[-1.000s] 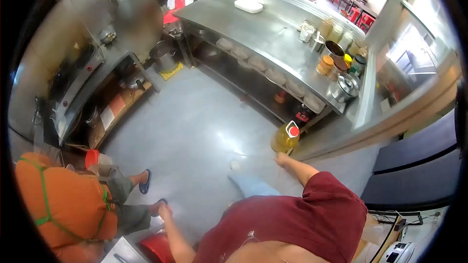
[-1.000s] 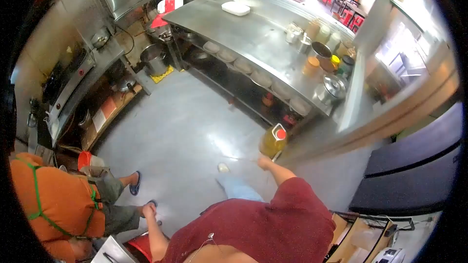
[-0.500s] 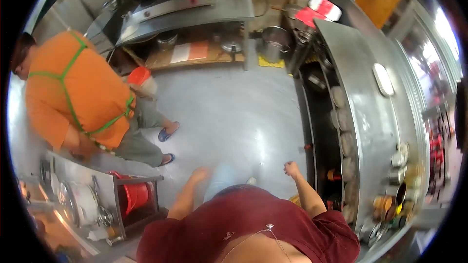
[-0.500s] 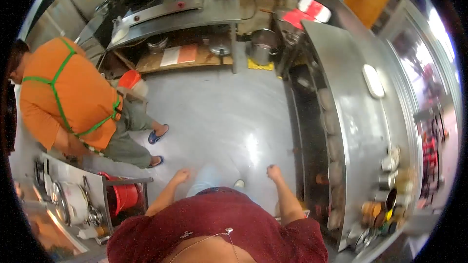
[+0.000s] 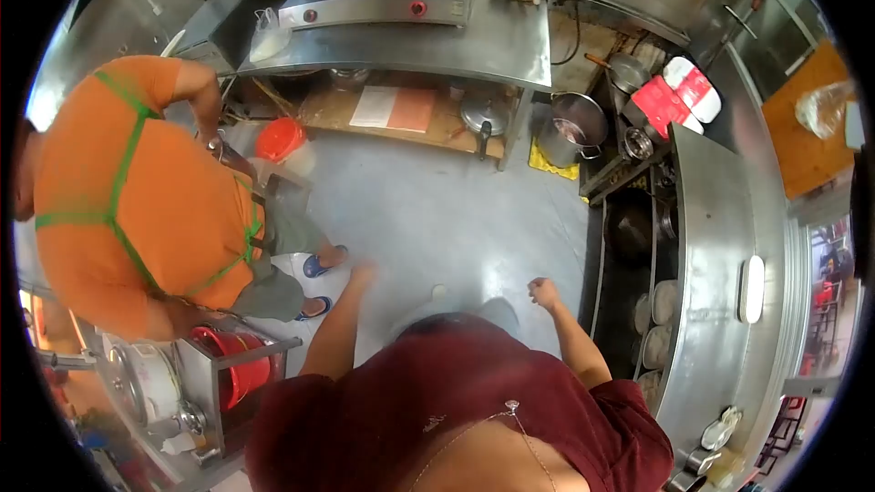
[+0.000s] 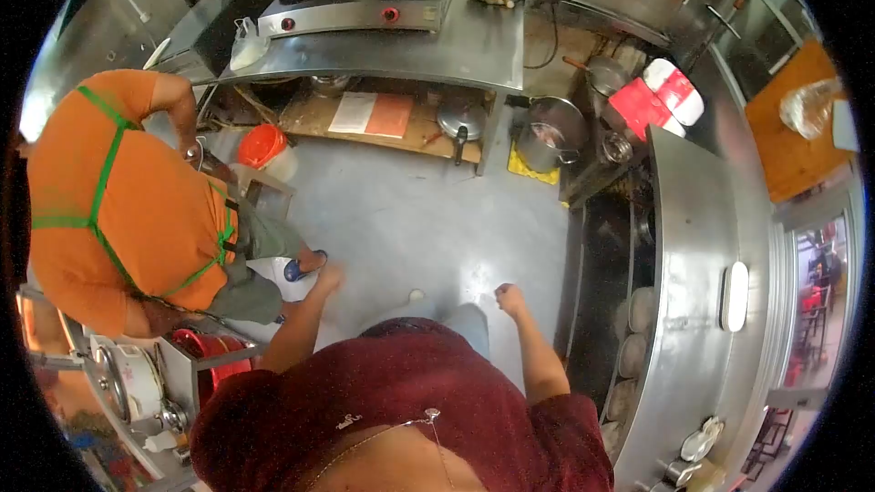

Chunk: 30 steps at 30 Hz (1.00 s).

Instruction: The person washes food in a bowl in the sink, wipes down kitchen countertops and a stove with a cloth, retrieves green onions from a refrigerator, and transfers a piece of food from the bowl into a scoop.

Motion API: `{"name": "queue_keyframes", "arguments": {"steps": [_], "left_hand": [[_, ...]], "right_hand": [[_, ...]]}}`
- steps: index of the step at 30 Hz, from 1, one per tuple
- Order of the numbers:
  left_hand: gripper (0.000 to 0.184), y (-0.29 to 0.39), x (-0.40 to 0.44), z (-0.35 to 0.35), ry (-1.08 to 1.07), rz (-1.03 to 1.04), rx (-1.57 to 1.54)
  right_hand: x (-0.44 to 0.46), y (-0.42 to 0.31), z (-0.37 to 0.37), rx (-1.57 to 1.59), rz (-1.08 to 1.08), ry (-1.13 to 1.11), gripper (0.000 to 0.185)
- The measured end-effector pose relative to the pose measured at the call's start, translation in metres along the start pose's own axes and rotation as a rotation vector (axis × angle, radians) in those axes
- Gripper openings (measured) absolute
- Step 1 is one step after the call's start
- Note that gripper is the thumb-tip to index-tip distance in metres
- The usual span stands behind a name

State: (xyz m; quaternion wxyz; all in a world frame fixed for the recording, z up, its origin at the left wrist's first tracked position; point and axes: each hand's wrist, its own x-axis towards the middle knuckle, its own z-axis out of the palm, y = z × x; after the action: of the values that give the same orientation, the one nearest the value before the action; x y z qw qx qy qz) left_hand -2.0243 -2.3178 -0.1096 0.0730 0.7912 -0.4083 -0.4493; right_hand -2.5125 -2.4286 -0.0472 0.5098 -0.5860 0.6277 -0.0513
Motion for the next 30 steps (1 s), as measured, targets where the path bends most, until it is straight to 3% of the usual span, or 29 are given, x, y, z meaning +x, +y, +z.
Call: {"name": "queue_keyframes", "arguments": {"steps": [1,2,4,6,7,9,10,12,13,14,15,16,17,21,24,26,30], "left_hand": [[0.027,0.066,-0.005,-0.028,0.008,-0.022,-0.249],[0.032,0.047,0.062,-0.013,0.246,0.418,0.272],[0.034,0.142,0.076,-0.039,0.120,0.152,-0.254],[0.032,0.214,0.081,-0.063,0.153,0.238,-0.241],[0.031,0.219,0.081,-0.057,0.155,0.256,-0.238],[0.027,0.224,0.076,-0.038,0.064,0.233,-0.514],[0.025,0.238,0.095,-0.051,0.029,0.270,-0.621],[0.021,0.204,0.125,-0.032,0.245,0.941,-0.041],[0.019,0.167,0.140,-0.014,0.195,0.945,-0.191],[0.016,0.172,0.135,-0.019,-0.282,0.648,-0.832],[0.014,0.180,0.128,-0.026,-0.510,0.158,-1.513],[0.010,0.231,0.097,-0.044,-0.300,-0.116,-1.456],[0.009,0.201,0.127,-0.038,-0.154,-0.345,-1.398],[0.008,0.258,0.130,-0.036,-0.172,-0.471,-1.215],[0.009,0.270,0.163,-0.015,-0.263,-0.466,-1.133],[0.010,0.281,0.168,0.006,-0.320,-0.417,-1.105],[0.013,0.333,0.147,0.057,-0.467,-0.330,-1.004]], "right_hand": [[0.014,-0.001,-0.012,-0.021,0.027,0.017,0.023],[0.027,0.003,-0.022,-0.014,0.047,0.033,0.023],[0.052,0.009,-0.035,0.005,0.082,0.024,0.022],[0.079,0.004,-0.053,0.012,0.120,-0.047,0.022],[0.096,0.008,-0.058,-0.002,0.124,-0.110,0.021],[0.128,0.026,-0.071,-0.022,0.151,-0.218,0.020],[0.158,0.048,-0.077,-0.299,-0.155,-0.276,0.017],[0.201,0.073,-0.091,-0.388,-0.413,-0.187,0.018],[0.206,0.052,-0.100,-0.583,-0.322,-0.123,0.022],[0.199,0.018,-0.110,-0.364,-0.085,0.086,0.023],[0.207,0.013,-0.118,-0.375,-0.159,0.133,0.024],[0.190,-0.024,-0.140,-0.247,-0.206,0.176,0.027],[0.184,-0.041,-0.147,-0.132,-0.130,0.167,0.029],[0.118,-0.065,-0.145,0.517,-0.008,0.396,0.026],[0.048,-0.022,-0.111,0.582,0.180,0.386,0.025],[-0.009,0.010,-0.090,0.475,0.408,0.205,0.026],[-0.111,0.054,-0.084,0.687,0.522,0.475,0.025]]}}
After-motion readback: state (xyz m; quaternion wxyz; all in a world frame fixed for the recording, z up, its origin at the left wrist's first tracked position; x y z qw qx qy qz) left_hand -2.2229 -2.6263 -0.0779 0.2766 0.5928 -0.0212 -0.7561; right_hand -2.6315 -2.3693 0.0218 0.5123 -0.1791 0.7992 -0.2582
